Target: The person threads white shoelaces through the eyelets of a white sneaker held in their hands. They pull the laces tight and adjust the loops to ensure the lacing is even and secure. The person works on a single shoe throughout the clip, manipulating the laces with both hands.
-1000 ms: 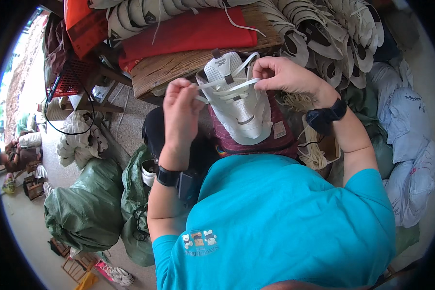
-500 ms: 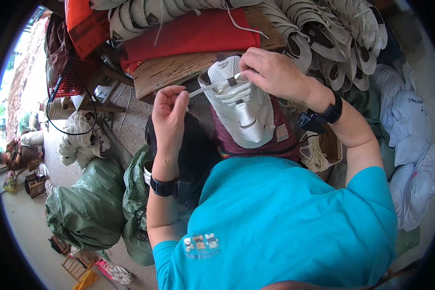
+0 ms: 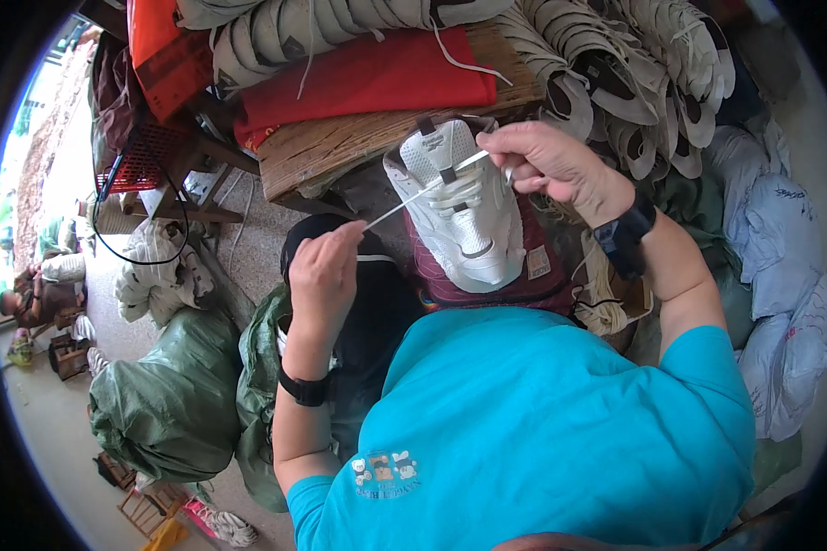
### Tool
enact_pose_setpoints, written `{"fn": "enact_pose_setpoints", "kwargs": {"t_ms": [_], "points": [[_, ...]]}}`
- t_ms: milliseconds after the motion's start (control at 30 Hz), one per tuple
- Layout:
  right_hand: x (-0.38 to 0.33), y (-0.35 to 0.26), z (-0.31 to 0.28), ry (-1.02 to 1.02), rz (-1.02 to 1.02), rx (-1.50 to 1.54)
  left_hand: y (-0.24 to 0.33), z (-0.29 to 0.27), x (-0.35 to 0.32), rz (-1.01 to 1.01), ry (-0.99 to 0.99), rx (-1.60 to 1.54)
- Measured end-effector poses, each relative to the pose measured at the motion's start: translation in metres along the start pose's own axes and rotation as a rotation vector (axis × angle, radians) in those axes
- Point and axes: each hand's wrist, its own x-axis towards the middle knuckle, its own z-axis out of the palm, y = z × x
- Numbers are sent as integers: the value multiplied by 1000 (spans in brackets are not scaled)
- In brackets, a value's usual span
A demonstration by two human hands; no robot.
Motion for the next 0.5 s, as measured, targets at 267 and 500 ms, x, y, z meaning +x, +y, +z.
{"fn": "enact_pose_setpoints", "kwargs": {"t_ms": [267,500], "points": [[2,14,14,-22,-835,-808,33,18,4,244,-286,-170],[4,9,10,331,-1371,-1525,1,11,10,-49,-63,205]]}}
